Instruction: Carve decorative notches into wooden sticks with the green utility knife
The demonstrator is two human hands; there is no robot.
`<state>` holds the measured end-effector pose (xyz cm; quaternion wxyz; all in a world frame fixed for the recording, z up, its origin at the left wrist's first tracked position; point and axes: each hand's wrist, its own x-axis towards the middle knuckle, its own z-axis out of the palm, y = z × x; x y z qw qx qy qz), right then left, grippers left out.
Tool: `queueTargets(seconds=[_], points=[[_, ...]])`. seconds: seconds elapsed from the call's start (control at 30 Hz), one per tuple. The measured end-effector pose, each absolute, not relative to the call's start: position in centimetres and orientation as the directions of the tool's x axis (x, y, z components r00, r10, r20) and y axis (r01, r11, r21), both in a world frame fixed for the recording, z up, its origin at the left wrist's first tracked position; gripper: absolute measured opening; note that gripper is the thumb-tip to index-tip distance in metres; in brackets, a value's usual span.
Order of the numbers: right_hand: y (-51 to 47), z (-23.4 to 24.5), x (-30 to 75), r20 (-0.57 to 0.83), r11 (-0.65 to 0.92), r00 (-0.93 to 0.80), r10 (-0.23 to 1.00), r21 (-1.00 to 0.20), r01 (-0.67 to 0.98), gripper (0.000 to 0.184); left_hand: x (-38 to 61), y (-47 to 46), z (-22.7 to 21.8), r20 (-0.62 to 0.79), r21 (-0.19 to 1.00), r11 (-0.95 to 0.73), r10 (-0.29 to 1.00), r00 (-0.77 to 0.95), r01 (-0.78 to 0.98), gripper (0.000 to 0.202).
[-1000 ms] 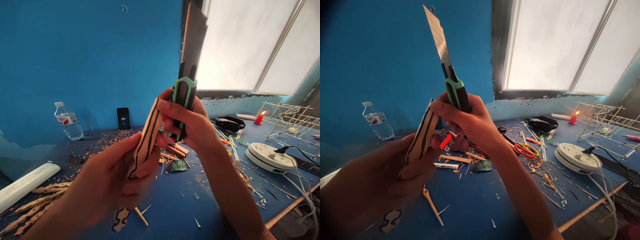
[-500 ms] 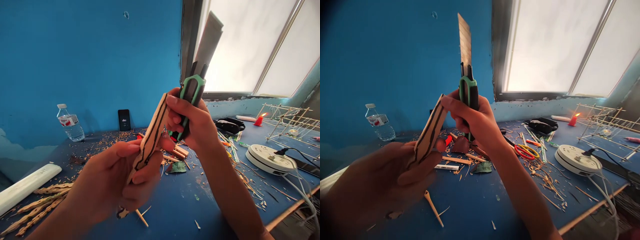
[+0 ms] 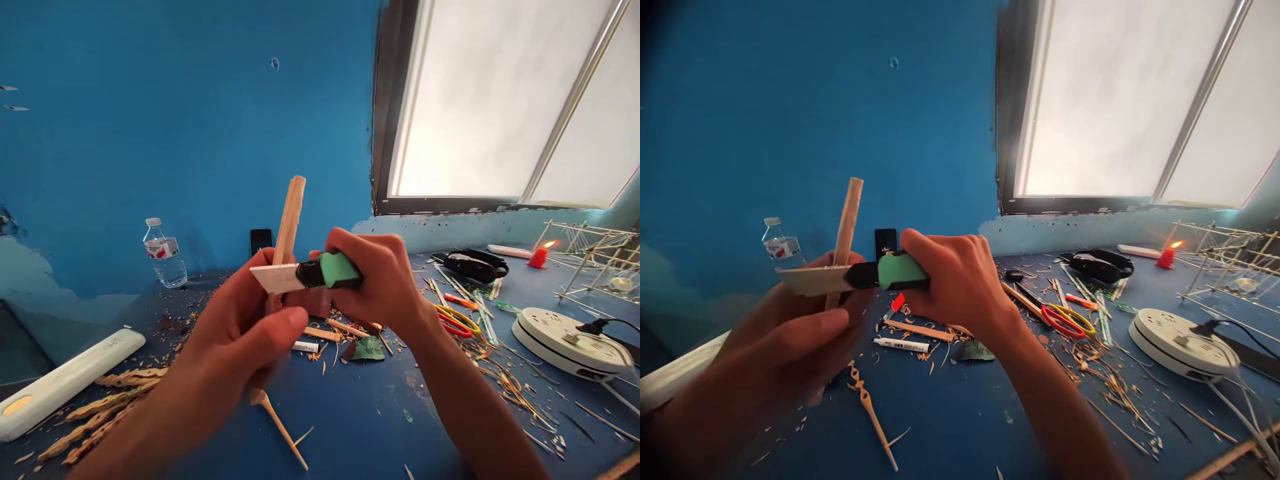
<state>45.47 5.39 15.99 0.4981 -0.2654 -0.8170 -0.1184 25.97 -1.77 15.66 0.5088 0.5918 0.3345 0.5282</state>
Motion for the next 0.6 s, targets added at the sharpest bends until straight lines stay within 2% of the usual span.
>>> queueTargets(seconds=[0.13,0.33,0.6], points=[[5.5,15.6,44.4,0.863,0.824,-0.367,0.347,-0.093,0.559,0.028,26.2,-1.7,15.5,0.297,0.953,-0.280,0.937,0.185,-0.113,0.031],[5.6,15.0,43.1,0.898,0.713,-0.273,0.346,-0.063,0.698,0.022,27.1,-0.8,14.8,0.460,0.887,-0.461,0.887,0.029,0.034,0.028],[7.2,13.3,41.6,0.856,0.475,-0.197,0.478,-0.063,0.878,0.009,27.0,1.3,13.9,0.446,0.884,-0.414,0.886,-0.126,0.218,0.036]])
